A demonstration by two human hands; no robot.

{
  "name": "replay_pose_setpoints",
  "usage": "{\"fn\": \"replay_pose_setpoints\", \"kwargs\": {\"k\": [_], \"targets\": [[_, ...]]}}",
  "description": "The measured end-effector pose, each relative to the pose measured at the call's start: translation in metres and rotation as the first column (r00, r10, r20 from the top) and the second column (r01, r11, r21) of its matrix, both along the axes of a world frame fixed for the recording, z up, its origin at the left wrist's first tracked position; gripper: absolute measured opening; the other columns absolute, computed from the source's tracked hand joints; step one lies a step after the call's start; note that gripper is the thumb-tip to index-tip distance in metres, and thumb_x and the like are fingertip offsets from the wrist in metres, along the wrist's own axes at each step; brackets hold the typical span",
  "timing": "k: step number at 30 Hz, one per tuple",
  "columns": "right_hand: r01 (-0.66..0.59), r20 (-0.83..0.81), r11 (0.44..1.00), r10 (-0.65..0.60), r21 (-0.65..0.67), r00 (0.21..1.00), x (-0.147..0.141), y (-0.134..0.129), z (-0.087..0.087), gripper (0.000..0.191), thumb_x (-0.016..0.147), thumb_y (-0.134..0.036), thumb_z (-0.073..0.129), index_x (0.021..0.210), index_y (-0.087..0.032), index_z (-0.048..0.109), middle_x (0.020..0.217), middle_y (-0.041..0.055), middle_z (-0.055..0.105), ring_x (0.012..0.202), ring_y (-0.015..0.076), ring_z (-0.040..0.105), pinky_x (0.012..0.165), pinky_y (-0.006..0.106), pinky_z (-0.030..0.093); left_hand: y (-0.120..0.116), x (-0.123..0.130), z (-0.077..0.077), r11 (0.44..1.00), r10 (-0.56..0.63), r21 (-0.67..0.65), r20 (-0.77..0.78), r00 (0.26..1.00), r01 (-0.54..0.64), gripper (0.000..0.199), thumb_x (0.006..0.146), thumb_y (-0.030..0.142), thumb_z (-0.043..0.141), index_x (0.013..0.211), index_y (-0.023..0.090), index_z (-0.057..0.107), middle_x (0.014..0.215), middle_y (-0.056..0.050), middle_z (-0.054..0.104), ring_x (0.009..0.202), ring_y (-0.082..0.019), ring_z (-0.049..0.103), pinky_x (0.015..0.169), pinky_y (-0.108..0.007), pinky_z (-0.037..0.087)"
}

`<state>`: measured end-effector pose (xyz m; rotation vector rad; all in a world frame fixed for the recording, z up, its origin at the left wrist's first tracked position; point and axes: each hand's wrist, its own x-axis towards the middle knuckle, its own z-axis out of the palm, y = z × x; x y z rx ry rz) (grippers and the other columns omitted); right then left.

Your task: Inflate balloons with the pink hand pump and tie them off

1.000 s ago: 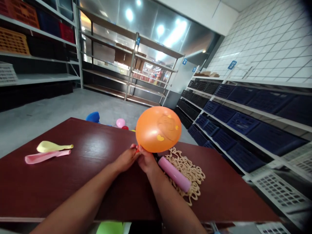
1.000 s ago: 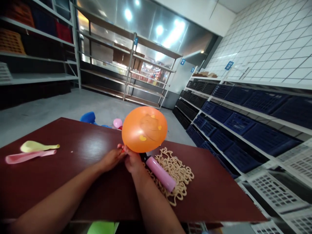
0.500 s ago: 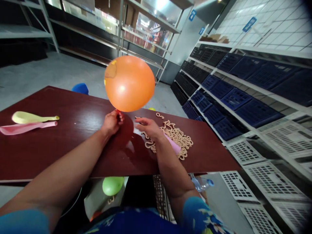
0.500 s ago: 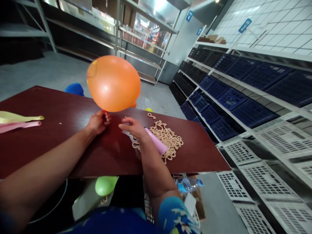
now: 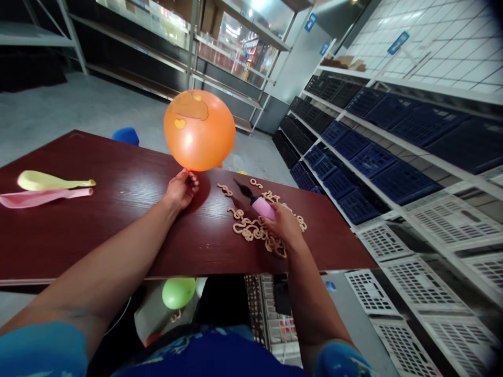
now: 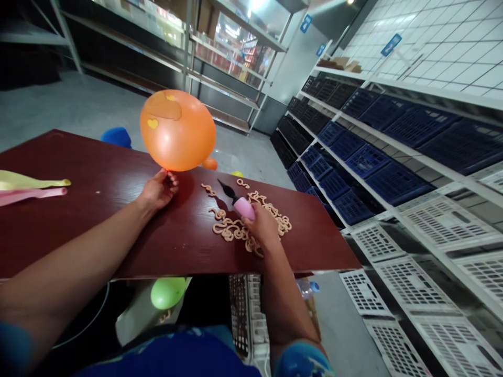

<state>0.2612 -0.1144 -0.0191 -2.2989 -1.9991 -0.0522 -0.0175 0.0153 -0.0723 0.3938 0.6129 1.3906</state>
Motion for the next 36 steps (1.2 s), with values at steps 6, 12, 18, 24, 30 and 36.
{"fn": "replay_pose_setpoints", "kwargs": {"k": [6, 12, 18, 24, 30, 36], "targets": [[0.101, 0.134, 0.995, -0.098, -0.016, 0.986, 0.011, 0.008, 0.001, 0.044, 0.075, -0.042, 0.059, 0.112, -0.02, 0.055, 0.103, 0.0103, 0.062, 0.089, 0.0242, 0.057, 0.073, 0.031, 0.038, 0.0, -0.001, 0.0, 0.999, -0.015, -0.027, 0.026, 1.0, 0.016, 0.024, 0.087, 0.026, 0.044, 0.066, 0.016, 0.046, 0.055, -0.001, 0.048, 0.044, -0.008, 0.046, 0.036, -0.017, 0.028], [-0.29, 0.196, 0.956, 0.276, 0.048, 0.941, -0.015, -0.006, 0.007, 0.021, 0.082, -0.034, 0.054, 0.098, -0.023, 0.064, 0.109, 0.007, 0.058, 0.102, 0.0234, 0.045, 0.086, 0.033, 0.032, -0.001, 0.0, 0.003, 0.999, -0.05, 0.021, -0.003, 0.999, 0.05, 0.027, 0.089, 0.023, 0.04, 0.064, 0.015, 0.046, 0.056, -0.001, 0.048, 0.044, -0.009, 0.046, 0.036, -0.019, 0.029], [-0.34, 0.25, 0.926, 0.372, -0.163, 0.894, -0.035, -0.007, -0.007, 0.017, 0.081, -0.027, 0.053, 0.08, -0.018, 0.068, 0.09, 0.0109, 0.061, 0.092, 0.024, 0.048, 0.084, 0.034, 0.033, -0.003, -0.001, 0.006, 0.999, -0.041, -0.017, -0.01, 0.999, 0.041, 0.028, 0.089, 0.026, 0.041, 0.064, 0.015, 0.046, 0.055, 0.0, 0.047, 0.043, -0.008, 0.046, 0.037, -0.018, 0.029], [-0.304, 0.045, 0.946, 0.31, -0.11, 0.95, -0.03, -0.001, 0.001, 0.015, 0.078, -0.019, 0.05, 0.069, -0.017, 0.063, 0.078, 0.0073, 0.063, 0.077, 0.0179, 0.053, 0.073, 0.028, 0.037, -0.004, -0.001, 0.008, 0.998, -0.055, -0.026, 0.014, 0.998, 0.055, 0.027, 0.088, 0.026, 0.042, 0.064, 0.015, 0.047, 0.054, 0.0, 0.048, 0.043, -0.008, 0.046, 0.037, -0.018, 0.029], [-0.246, -0.678, 0.968, 0.214, 0.05, 0.704, -0.028, 0.012, 0.035, 0.019, 0.075, -0.038, 0.057, 0.074, -0.018, 0.057, 0.074, 0.0002, 0.064, 0.067, 0.0126, 0.056, 0.063, 0.024, 0.042, -0.004, -0.002, 0.007, 0.997, -0.077, -0.019, 0.039, 0.996, 0.078, 0.024, 0.087, 0.026, 0.046, 0.065, 0.015, 0.047, 0.054, 0.0, 0.048, 0.042, -0.007, 0.046, 0.036, -0.017, 0.029], [-0.212, -0.892, 0.977, 0.116, 0.024, 0.436, -0.057, 0.031, 0.042, 0.021, 0.068, -0.037, 0.061, 0.07, -0.018, 0.051, 0.075, 0.0024, 0.066, 0.062, 0.0135, 0.059, 0.061, 0.027, 0.045, -0.004, -0.003, 0.005, 0.994, -0.114, 0.003, 0.044, 0.993, 0.114, 0.022, 0.086, 0.026, 0.046, 0.068, 0.014, 0.047, 0.058, 0.001, 0.049, 0.041, -0.006, 0.042, 0.034, -0.016, 0.024]]}}
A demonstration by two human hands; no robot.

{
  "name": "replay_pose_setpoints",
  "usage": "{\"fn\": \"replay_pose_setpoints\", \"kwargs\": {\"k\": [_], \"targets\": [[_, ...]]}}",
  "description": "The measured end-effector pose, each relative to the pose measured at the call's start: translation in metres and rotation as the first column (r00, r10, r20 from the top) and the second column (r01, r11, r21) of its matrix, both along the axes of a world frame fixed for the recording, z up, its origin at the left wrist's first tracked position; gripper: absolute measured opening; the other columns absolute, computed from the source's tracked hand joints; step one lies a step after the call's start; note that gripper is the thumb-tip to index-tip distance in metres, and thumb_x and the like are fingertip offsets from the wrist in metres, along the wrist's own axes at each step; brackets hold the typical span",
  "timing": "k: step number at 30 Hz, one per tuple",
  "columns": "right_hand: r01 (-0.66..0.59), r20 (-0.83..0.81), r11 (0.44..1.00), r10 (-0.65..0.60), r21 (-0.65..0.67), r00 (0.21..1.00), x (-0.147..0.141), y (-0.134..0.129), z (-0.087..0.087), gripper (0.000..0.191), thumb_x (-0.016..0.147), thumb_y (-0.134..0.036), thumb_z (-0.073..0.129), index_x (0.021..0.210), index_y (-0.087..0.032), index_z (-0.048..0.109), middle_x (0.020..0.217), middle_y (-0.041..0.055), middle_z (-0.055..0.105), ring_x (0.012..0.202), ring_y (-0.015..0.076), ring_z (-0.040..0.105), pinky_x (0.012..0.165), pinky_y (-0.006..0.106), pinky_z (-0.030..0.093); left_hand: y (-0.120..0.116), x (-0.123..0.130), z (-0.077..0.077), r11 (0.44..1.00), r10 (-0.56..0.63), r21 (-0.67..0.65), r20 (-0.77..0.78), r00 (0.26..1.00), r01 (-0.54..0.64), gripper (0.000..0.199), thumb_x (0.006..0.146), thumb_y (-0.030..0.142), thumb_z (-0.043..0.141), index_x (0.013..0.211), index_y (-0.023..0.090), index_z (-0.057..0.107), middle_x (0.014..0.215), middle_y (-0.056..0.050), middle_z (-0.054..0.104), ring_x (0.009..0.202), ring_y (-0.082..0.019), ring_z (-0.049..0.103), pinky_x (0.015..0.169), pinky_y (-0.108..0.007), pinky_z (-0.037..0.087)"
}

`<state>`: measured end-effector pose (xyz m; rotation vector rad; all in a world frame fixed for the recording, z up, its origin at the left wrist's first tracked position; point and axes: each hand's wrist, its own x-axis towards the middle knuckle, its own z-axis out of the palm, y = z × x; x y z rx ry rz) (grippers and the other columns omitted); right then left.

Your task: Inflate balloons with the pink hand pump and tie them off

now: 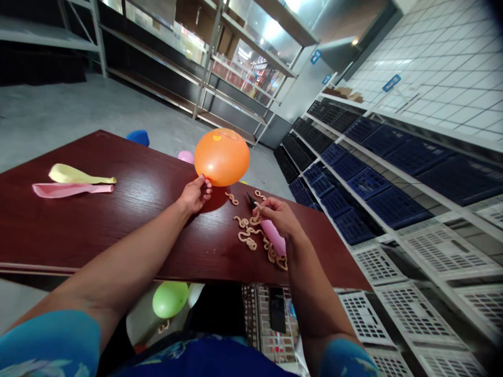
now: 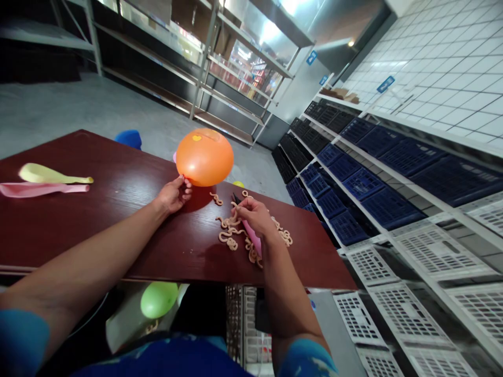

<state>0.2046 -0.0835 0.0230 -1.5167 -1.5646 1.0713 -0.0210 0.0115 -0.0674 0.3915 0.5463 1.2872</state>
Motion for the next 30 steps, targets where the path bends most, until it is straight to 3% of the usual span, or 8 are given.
{"fn": "replay_pose_setpoints", "kwargs": {"k": [4, 9, 13, 17, 20, 23, 25, 30], "targets": [[0.12, 0.337, 0.974, -0.181, 0.194, 0.924, 0.0, 0.013, -0.01, 0.017, 0.068, -0.032, 0.06, 0.065, -0.019, 0.051, 0.058, -0.0027, 0.057, 0.054, 0.0118, 0.051, 0.054, 0.023, 0.038, 0.0, 0.001, -0.001, 1.0, 0.003, -0.004, -0.01, 1.0, -0.003, 0.023, 0.087, 0.027, 0.045, 0.068, 0.014, 0.047, 0.058, 0.001, 0.049, 0.04, -0.006, 0.041, 0.034, -0.016, 0.023], [-0.031, 0.738, 0.895, -0.346, 0.444, 0.579, 0.01, 0.023, -0.028, 0.008, 0.073, -0.026, 0.058, 0.078, -0.02, 0.06, 0.081, 0.0033, 0.059, 0.076, 0.0172, 0.051, 0.066, 0.028, 0.038, 0.001, 0.003, -0.002, 1.0, 0.0, -0.003, -0.007, 1.0, 0.0, 0.023, 0.086, 0.028, 0.046, 0.068, 0.014, 0.048, 0.059, 0.001, 0.048, 0.04, -0.005, 0.041, 0.034, -0.016, 0.023], [-0.309, 0.862, 0.909, -0.095, 0.279, 0.498, 0.003, 0.023, -0.047, 0.013, 0.073, -0.029, 0.064, 0.083, -0.022, 0.065, 0.096, 0.0064, 0.057, 0.091, 0.0197, 0.049, 0.079, 0.031, 0.038, 0.002, 0.002, -0.004, 1.0, -0.001, -0.001, -0.007, 1.0, 0.001, 0.024, 0.086, 0.029, 0.047, 0.068, 0.014, 0.048, 0.06, 0.0, 0.049, 0.041, -0.006, 0.042, 0.034, -0.016, 0.023], [-0.363, 0.834, 0.919, 0.076, 0.154, 0.546, -0.01, 0.024, -0.066, 0.009, 0.071, -0.024, 0.064, 0.076, -0.017, 0.065, 0.091, 0.0079, 0.059, 0.088, 0.0194, 0.05, 0.081, 0.032, 0.036, 0.001, 0.002, -0.004, 1.0, -0.001, 0.006, -0.011, 1.0, 0.001, 0.023, 0.085, 0.029, 0.049, 0.068, 0.014, 0.048, 0.06, 0.001, 0.049, 0.041, -0.005, 0.041, 0.034, -0.016, 0.023], [-0.337, 0.707, 0.932, 0.148, 0.134, 0.691, -0.011, 0.027, -0.065, 0.009, 0.074, -0.024, 0.059, 0.069, -0.017, 0.061, 0.077, 0.003, 0.059, 0.074, 0.0144, 0.052, 0.073, 0.028, 0.039, 0.001, 0.002, -0.003, 1.0, 0.004, 0.006, -0.005, 1.0, -0.004, 0.023, 0.085, 0.029, 0.049, 0.068, 0.014, 0.048, 0.059, 0.001, 0.049, 0.041, -0.005, 0.041, 0.034, -0.016, 0.023], [-0.135, 0.213, 0.98, 0.103, 0.146, 0.972, -0.007, 0.028, -0.051, 0.017, 0.078, -0.036, 0.055, 0.079, -0.02, 0.06, 0.073, -0.0007, 0.061, 0.063, 0.0113, 0.052, 0.062, 0.025, 0.041, 0.001, 0.002, -0.003, 1.0, 0.005, 0.008, -0.008, 1.0, -0.005, 0.023, 0.085, 0.029, 0.049, 0.067, 0.014, 0.048, 0.059, 0.001, 0.048, 0.041, -0.005, 0.041, 0.034, -0.015, 0.023], [-0.027, -0.068, 0.995, 0.034, 0.101, 0.997, -0.007, 0.027, -0.039, 0.022, 0.073, -0.041, 0.061, 0.078, -0.02, 0.059, 0.075, -0.0005, 0.063, 0.061, 0.0107, 0.053, 0.06, 0.024, 0.042, 0.001, 0.002, -0.003, 1.0, 0.001, 0.004, -0.011, 1.0, -0.001, 0.023, 0.084, 0.029, 0.05, 0.068, 0.014, 0.048, 0.059, 0.001, 0.048, 0.04, -0.005, 0.04, 0.034, -0.015, 0.023], [0.04, -0.369, 0.997, -0.016, 0.059, 0.929, -0.024, 0.032, -0.016, 0.029, 0.066, -0.043, 0.069, 0.074, -0.021, 0.052, 0.079, 0.0003, 0.065, 0.07, 0.0127, 0.059, 0.067, 0.027, 0.047, 0.0, 0.001, -0.003, 1.0, -0.016, 0.012, 0.023, 1.0, 0.016, 0.021, 0.083, 0.028, 0.052, 0.069, 0.013, 0.049, 0.06, 0.001, 0.048, 0.04, -0.004, 0.038, 0.034, -0.014, 0.022]]}}
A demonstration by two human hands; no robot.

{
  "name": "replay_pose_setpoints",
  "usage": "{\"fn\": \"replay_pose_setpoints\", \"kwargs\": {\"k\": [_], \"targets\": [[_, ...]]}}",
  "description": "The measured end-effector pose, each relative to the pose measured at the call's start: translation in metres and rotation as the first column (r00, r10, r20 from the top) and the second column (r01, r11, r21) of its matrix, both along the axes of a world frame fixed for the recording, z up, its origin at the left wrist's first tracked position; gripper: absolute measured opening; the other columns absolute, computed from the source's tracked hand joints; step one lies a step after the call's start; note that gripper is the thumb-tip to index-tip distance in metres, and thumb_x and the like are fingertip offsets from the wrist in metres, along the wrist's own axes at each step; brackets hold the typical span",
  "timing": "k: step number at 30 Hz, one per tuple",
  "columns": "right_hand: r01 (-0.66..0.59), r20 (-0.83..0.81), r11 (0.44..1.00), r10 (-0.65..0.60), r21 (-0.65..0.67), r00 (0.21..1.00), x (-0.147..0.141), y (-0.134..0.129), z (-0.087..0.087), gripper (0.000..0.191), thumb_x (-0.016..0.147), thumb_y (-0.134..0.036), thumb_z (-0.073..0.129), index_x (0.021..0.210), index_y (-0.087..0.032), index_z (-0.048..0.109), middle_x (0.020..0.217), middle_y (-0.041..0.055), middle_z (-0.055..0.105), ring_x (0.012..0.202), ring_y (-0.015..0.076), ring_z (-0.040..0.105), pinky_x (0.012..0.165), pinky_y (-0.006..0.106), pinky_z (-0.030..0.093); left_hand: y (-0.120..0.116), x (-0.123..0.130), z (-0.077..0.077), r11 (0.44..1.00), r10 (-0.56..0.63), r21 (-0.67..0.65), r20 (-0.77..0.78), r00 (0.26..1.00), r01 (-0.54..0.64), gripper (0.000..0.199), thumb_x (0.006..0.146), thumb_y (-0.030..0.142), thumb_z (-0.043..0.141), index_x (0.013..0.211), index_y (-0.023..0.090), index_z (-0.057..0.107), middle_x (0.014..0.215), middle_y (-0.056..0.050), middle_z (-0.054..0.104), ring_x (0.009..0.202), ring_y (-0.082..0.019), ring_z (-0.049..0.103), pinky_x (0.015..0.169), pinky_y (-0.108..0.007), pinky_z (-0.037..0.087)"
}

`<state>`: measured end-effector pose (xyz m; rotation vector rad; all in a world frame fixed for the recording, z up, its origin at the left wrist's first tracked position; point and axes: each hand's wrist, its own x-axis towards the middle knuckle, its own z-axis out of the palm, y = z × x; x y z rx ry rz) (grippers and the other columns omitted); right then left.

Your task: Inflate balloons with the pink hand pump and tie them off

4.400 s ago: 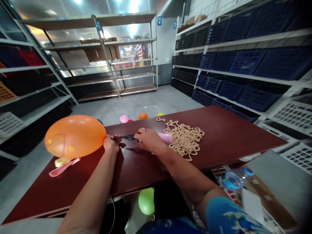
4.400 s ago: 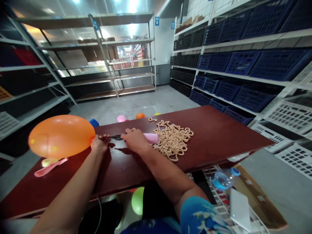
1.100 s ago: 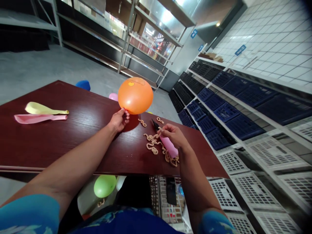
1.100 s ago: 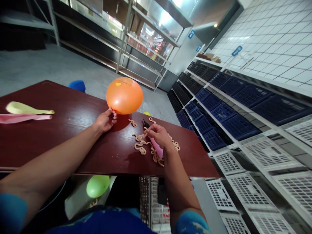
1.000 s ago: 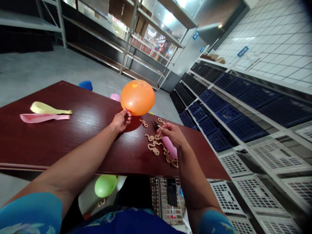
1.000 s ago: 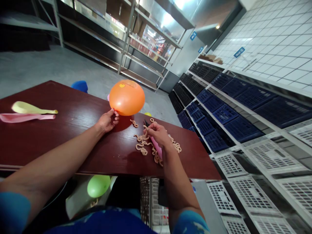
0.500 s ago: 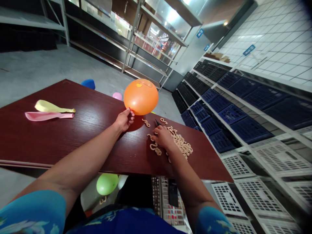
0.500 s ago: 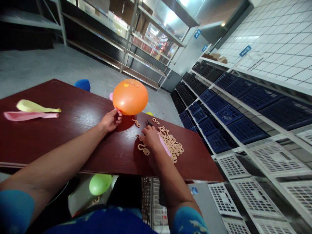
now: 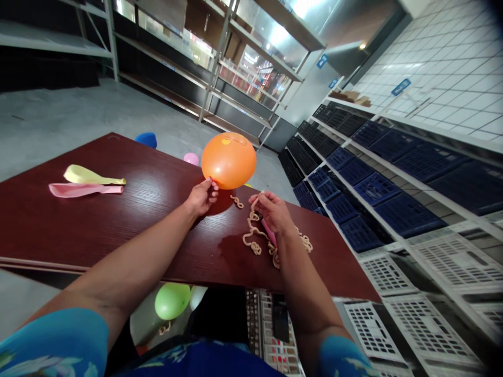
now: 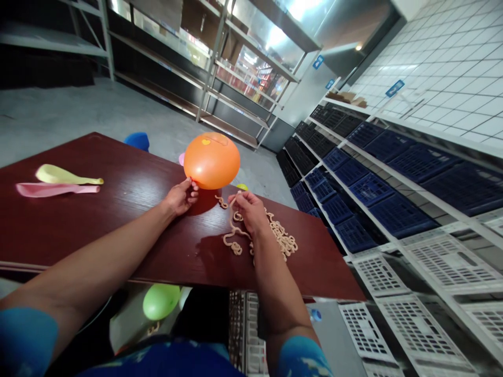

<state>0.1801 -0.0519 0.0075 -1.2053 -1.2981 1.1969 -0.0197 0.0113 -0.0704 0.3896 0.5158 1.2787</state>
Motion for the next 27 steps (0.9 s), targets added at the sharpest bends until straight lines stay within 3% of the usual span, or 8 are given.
{"fn": "replay_pose_setpoints", "kwargs": {"k": [5, 7, 9, 11, 13, 19, 22, 27], "targets": [[0.128, -0.127, 0.972, -0.105, 0.196, 0.986, -0.027, 0.016, 0.019, 0.028, 0.074, -0.048, 0.06, 0.082, -0.026, 0.045, 0.068, -0.0058, 0.054, 0.059, 0.0096, 0.055, 0.058, 0.024, 0.047, 0.0, -0.001, 0.0, 1.0, -0.003, 0.007, 0.019, 1.0, 0.003, 0.022, 0.084, 0.029, 0.051, 0.069, 0.013, 0.048, 0.062, 0.0, 0.049, 0.041, -0.004, 0.04, 0.033, -0.013, 0.022], [0.123, -0.027, 0.954, -0.121, 0.273, 0.992, -0.037, 0.022, 0.018, 0.025, 0.077, -0.048, 0.054, 0.085, -0.025, 0.047, 0.068, -0.0057, 0.054, 0.047, 0.0071, 0.046, 0.048, 0.021, 0.041, 0.0, -0.001, 0.0, 1.0, -0.001, 0.008, 0.011, 1.0, 0.001, 0.022, 0.083, 0.03, 0.052, 0.069, 0.013, 0.048, 0.062, -0.001, 0.049, 0.041, -0.004, 0.04, 0.033, -0.013, 0.022], [-0.015, 0.205, 0.951, -0.052, 0.309, 0.977, -0.047, 0.025, 0.009, 0.022, 0.08, -0.044, 0.051, 0.088, -0.024, 0.052, 0.067, -0.0047, 0.055, 0.043, 0.0068, 0.041, 0.045, 0.021, 0.037, -0.001, -0.001, 0.0, 1.0, -0.001, 0.023, -0.025, 1.0, 0.002, 0.022, 0.082, 0.031, 0.053, 0.069, 0.013, 0.048, 0.062, -0.001, 0.05, 0.039, -0.004, 0.038, 0.033, -0.013, 0.021], [-0.251, 0.516, 0.922, 0.067, 0.295, 0.854, -0.055, 0.028, -0.006, 0.018, 0.082, -0.037, 0.049, 0.087, -0.022, 0.057, 0.067, -0.0028, 0.057, 0.052, 0.0097, 0.049, 0.054, 0.023, 0.041, -0.002, 0.001, -0.001, 0.999, 0.01, 0.054, -0.111, 0.994, -0.004, 0.023, 0.082, 0.033, 0.054, 0.069, 0.014, 0.049, 0.058, 0.0, 0.05, 0.037, -0.004, 0.036, 0.033, -0.014, 0.02], [-0.394, 0.727, 0.855, 0.031, 0.336, 0.686, -0.06, 0.03, -0.024, 0.016, 0.083, -0.028, 0.046, 0.086, -0.022, 0.06, 0.081, 0.0011, 0.061, 0.073, 0.0137, 0.056, 0.07, 0.025, 0.043, -0.003, 0.002, -0.003, 0.994, 0.045, 0.104, -0.263, 0.964, -0.018, 0.025, 0.082, 0.036, 0.053, 0.068, 0.015, 0.05, 0.051, 0.002, 0.048, 0.034, -0.005, 0.035, 0.032, -0.015, 0.02], [-0.387, 0.865, 0.816, -0.249, 0.429, 0.435, -0.057, 0.035, -0.061, 0.021, 0.088, -0.023, 0.041, 0.092, -0.022, 0.061, 0.094, 0.0055, 0.058, 0.086, 0.0164, 0.054, 0.075, 0.024, 0.04, -0.008, 0.006, -0.011, 0.977, 0.085, 0.197, -0.702, 0.707, 0.078, 0.03, 0.083, 0.042, 0.048, 0.065, 0.018, 0.054, 0.04, 0.002, 0.046, 0.029, -0.008, 0.036, 0.032, -0.019, 0.022], [-0.37, 0.862, 0.814, -0.284, 0.448, 0.42, -0.057, 0.036, -0.066, 0.019, 0.087, -0.022, 0.042, 0.089, -0.023, 0.061, 0.09, 0.0048, 0.059, 0.085, 0.0159, 0.055, 0.074, 0.023, 0.039, -0.01, 0.007, -0.013, 0.96, 0.082, 0.231, -0.77, 0.633, 0.157, 0.033, 0.083, 0.043, 0.047, 0.063, 0.018, 0.055, 0.04, 0.001, 0.047, 0.029, -0.009, 0.036, 0.032, -0.02, 0.022], [-0.263, 0.819, 0.839, -0.315, 0.476, 0.479, -0.058, 0.039, -0.066, 0.01, 0.085, -0.028, 0.05, 0.084, -0.021, 0.056, 0.081, 0.003, 0.061, 0.078, 0.0159, 0.055, 0.069, 0.023, 0.038, -0.011, 0.006, -0.01, 0.951, 0.072, 0.24, -0.785, 0.616, 0.195, 0.027, 0.079, 0.035, 0.054, 0.061, 0.017, 0.062, 0.045, 0.0, 0.05, 0.037, -0.01, 0.039, 0.04, -0.021, 0.025]]}}
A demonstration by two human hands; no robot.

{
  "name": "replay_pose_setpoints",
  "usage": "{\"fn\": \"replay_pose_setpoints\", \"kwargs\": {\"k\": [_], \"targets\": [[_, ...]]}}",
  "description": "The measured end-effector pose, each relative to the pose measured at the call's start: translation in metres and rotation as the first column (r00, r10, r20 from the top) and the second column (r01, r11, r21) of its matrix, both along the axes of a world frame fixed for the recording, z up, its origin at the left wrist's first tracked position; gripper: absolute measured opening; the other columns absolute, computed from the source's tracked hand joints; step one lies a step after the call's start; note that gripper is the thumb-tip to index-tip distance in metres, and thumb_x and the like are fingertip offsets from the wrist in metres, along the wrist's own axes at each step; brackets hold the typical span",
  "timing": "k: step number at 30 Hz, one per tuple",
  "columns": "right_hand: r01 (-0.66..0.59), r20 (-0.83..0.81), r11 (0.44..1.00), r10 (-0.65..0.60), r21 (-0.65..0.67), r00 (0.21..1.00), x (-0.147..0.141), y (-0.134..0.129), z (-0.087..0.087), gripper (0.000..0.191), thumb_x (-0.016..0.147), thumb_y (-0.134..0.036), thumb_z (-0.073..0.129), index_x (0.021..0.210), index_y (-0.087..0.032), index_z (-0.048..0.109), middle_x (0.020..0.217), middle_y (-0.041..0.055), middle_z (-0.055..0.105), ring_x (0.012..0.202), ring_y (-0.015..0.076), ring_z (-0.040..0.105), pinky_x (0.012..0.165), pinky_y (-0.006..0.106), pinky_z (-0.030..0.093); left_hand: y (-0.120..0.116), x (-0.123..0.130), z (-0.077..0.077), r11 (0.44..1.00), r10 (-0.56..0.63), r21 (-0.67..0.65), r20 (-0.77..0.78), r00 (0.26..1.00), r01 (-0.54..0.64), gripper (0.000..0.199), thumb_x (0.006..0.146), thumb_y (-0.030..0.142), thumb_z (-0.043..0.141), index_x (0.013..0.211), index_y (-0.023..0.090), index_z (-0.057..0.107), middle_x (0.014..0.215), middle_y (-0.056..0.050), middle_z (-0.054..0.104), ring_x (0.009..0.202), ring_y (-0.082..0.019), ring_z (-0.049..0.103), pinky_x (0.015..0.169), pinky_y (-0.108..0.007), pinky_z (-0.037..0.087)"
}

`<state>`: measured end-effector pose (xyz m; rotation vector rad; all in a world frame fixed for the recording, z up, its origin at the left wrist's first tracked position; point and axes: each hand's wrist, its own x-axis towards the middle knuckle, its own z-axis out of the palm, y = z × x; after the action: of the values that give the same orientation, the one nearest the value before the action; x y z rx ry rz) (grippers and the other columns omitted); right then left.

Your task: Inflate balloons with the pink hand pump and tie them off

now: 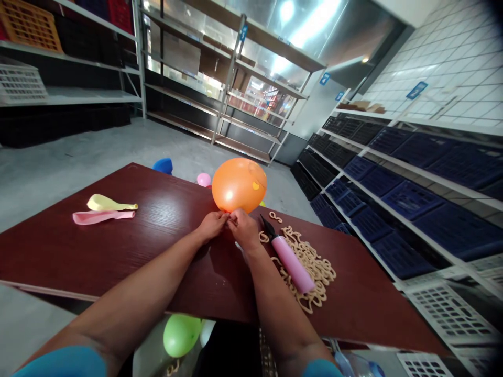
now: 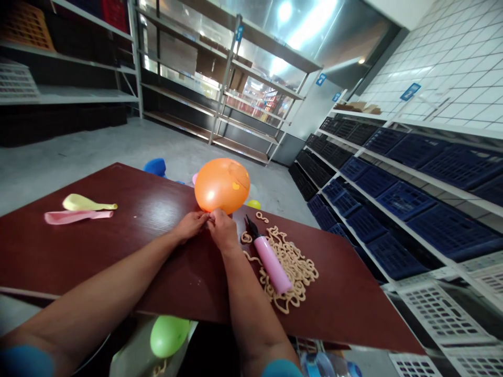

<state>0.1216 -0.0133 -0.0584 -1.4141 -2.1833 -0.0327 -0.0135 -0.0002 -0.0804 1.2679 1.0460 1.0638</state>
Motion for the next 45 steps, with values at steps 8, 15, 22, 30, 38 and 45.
{"fn": "replay_pose_setpoints", "kwargs": {"k": [8, 15, 22, 30, 38, 45], "targets": [[0.043, -0.005, 0.984, -0.045, -0.17, 0.999, 0.016, -0.001, 0.022, 0.014, 0.08, -0.036, 0.057, 0.079, -0.022, 0.06, 0.07, -0.0001, 0.063, 0.065, 0.0145, 0.055, 0.061, 0.023, 0.037, 0.007, -0.009, -0.002, 0.979, 0.176, 0.1, 0.006, 0.984, -0.175, 0.023, 0.077, 0.025, 0.057, 0.056, 0.02, 0.061, 0.054, -0.001, 0.055, 0.052, -0.014, 0.045, 0.049, -0.023, 0.027], [-0.026, -0.379, 0.999, 0.007, -0.044, 0.925, -0.02, 0.012, 0.074, 0.02, 0.085, -0.033, 0.045, 0.091, -0.023, 0.06, 0.086, 0.0011, 0.065, 0.082, 0.0161, 0.058, 0.074, 0.027, 0.043, 0.013, -0.009, -0.005, 0.956, 0.294, -0.029, 0.174, 0.94, -0.293, 0.031, 0.08, 0.022, 0.055, 0.05, 0.018, 0.049, 0.046, 0.001, 0.042, 0.041, -0.009, 0.033, 0.042, -0.023, 0.017], [-0.468, -0.546, 0.881, 0.356, -0.077, 0.759, -0.071, 0.018, 0.08, 0.025, 0.088, -0.037, 0.043, 0.109, -0.026, 0.053, 0.109, 0.002, 0.062, 0.097, 0.0138, 0.059, 0.083, 0.027, 0.045, 0.015, -0.011, 0.002, 0.906, 0.26, -0.42, 0.648, 0.715, 0.052, 0.023, 0.083, 0.022, 0.047, 0.063, 0.018, 0.037, 0.046, 0.009, 0.025, 0.031, -0.003, 0.017, 0.033, -0.015, 0.009], [-0.053, -0.612, 0.899, -0.251, -0.435, 0.75, -0.019, 0.004, 0.01, 0.026, 0.078, -0.043, 0.049, 0.067, -0.02, 0.055, 0.058, -0.0022, 0.057, 0.051, 0.0118, 0.05, 0.049, 0.024, 0.042, 0.006, -0.013, 0.019, 0.822, 0.188, -0.376, 0.888, 0.419, 0.427, 0.022, 0.089, 0.018, 0.04, 0.067, 0.017, 0.036, 0.05, 0.008, 0.022, 0.033, -0.002, 0.023, 0.03, -0.012, 0.013], [-0.534, -0.932, 0.77, -0.343, -0.349, 0.114, -0.038, 0.013, -0.027, 0.033, 0.069, -0.043, 0.06, 0.094, -0.022, 0.06, 0.091, 0.0022, 0.066, 0.079, 0.0167, 0.061, 0.066, 0.028, 0.05, -0.007, -0.018, 0.025, 0.698, 0.087, -0.284, 0.945, 0.315, 0.657, 0.017, 0.084, 0.012, 0.044, 0.07, 0.018, 0.036, 0.051, 0.006, 0.029, 0.034, -0.003, 0.029, 0.03, -0.012, 0.016], [-0.67, -0.95, 0.677, -0.258, -0.306, 0.174, -0.038, 0.005, -0.019, 0.037, 0.074, -0.049, 0.051, 0.095, -0.02, 0.06, 0.093, 0.0027, 0.066, 0.09, 0.0175, 0.059, 0.074, 0.028, 0.049, -0.014, -0.019, 0.029, 0.637, 0.082, -0.302, 0.942, 0.326, 0.71, 0.026, 0.083, 0.012, 0.046, 0.064, 0.019, 0.029, 0.049, 0.006, 0.027, 0.032, -0.003, 0.028, 0.028, -0.013, 0.013]]}}
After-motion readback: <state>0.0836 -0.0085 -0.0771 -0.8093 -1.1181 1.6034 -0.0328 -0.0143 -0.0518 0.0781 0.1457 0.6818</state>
